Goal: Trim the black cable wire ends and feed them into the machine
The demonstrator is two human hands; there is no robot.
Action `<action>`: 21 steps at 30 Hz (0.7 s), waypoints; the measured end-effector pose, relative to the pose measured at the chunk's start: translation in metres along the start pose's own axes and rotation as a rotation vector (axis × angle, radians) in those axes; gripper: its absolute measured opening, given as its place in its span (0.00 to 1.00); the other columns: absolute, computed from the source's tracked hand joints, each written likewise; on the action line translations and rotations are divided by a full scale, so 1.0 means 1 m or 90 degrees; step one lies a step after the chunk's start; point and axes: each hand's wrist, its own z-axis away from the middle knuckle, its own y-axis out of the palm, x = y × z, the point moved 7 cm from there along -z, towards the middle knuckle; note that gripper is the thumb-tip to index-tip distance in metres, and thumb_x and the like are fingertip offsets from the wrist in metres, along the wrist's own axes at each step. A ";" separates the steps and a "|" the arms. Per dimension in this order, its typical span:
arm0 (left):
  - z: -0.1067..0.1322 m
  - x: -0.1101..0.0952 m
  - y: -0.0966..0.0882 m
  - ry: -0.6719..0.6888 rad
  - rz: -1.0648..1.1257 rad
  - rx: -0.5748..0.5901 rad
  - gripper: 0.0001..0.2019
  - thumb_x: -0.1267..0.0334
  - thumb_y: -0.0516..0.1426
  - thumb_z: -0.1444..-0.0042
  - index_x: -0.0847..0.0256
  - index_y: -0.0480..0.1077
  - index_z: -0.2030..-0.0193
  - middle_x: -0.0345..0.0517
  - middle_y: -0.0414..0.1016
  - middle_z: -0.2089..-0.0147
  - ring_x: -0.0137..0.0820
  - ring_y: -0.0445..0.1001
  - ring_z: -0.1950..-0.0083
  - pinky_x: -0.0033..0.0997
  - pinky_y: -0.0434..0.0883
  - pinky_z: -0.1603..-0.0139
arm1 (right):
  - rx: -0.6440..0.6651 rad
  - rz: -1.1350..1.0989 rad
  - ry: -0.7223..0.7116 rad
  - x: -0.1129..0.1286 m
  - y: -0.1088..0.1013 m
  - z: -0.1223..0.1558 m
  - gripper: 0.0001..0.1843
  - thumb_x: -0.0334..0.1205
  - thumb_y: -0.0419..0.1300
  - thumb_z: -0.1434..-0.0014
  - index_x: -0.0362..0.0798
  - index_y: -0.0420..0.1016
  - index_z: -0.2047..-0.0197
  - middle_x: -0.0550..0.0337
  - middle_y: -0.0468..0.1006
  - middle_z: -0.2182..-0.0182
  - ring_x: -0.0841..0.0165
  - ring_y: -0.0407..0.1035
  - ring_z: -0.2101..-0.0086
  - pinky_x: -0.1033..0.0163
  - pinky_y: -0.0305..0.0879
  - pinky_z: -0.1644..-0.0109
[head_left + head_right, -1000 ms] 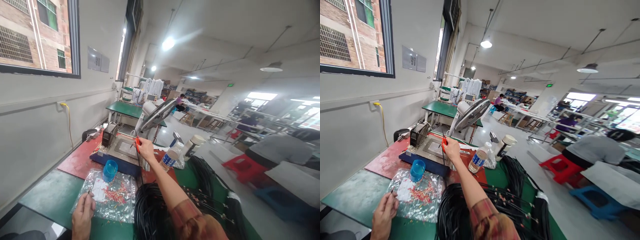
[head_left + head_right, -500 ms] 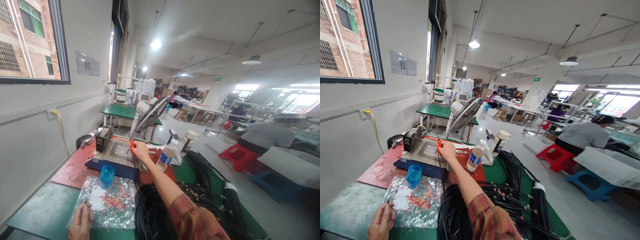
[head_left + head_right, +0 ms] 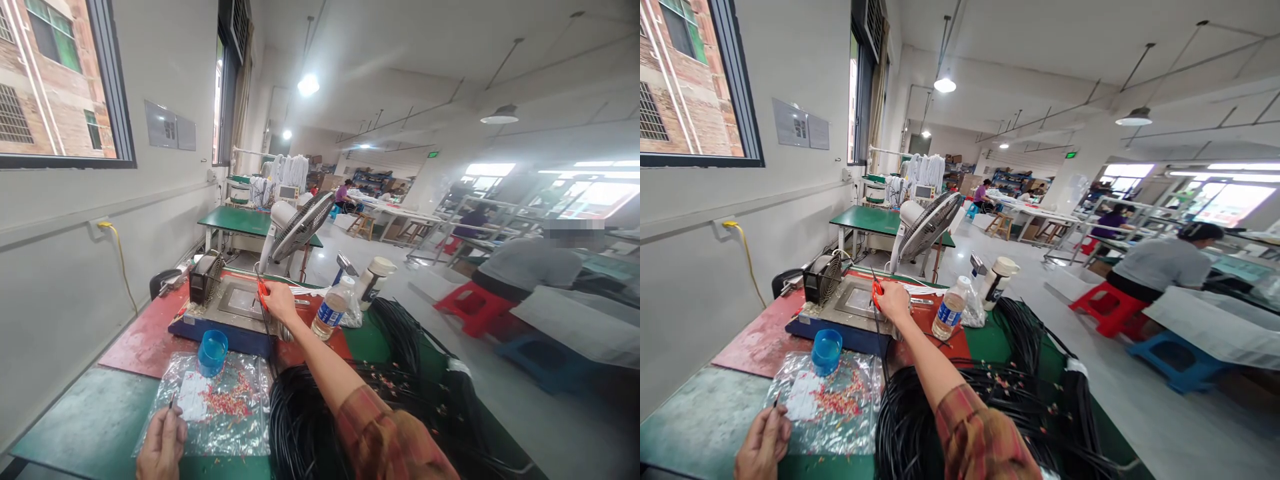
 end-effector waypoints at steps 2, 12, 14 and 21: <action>0.000 0.000 0.000 0.001 -0.001 0.002 0.25 0.38 0.59 0.59 0.58 0.69 0.67 0.35 0.64 0.80 0.28 0.60 0.79 0.24 0.60 0.82 | 0.002 -0.002 -0.003 0.001 -0.001 0.000 0.09 0.42 0.57 0.47 0.49 0.77 0.72 0.60 0.77 0.75 0.69 0.68 0.72 0.68 0.47 0.73; 0.001 -0.001 0.000 0.009 -0.018 -0.002 0.24 0.38 0.59 0.58 0.58 0.69 0.66 0.35 0.64 0.80 0.29 0.61 0.79 0.25 0.62 0.81 | 0.009 0.005 0.006 0.000 0.001 0.000 0.09 0.42 0.57 0.47 0.49 0.76 0.72 0.60 0.76 0.76 0.69 0.68 0.72 0.68 0.48 0.74; 0.001 -0.001 -0.001 0.009 -0.025 -0.002 0.24 0.38 0.58 0.58 0.58 0.69 0.66 0.35 0.64 0.80 0.28 0.61 0.79 0.25 0.62 0.81 | 0.009 0.007 0.007 0.000 0.001 0.000 0.08 0.41 0.57 0.47 0.50 0.76 0.72 0.60 0.76 0.76 0.69 0.68 0.72 0.68 0.48 0.73; 0.007 -0.018 0.004 0.028 -0.045 -0.033 0.26 0.35 0.58 0.62 0.58 0.69 0.69 0.36 0.64 0.82 0.30 0.62 0.80 0.26 0.62 0.83 | 0.008 0.012 0.008 0.000 0.001 -0.001 0.08 0.41 0.57 0.47 0.50 0.76 0.72 0.59 0.77 0.75 0.69 0.68 0.72 0.68 0.47 0.73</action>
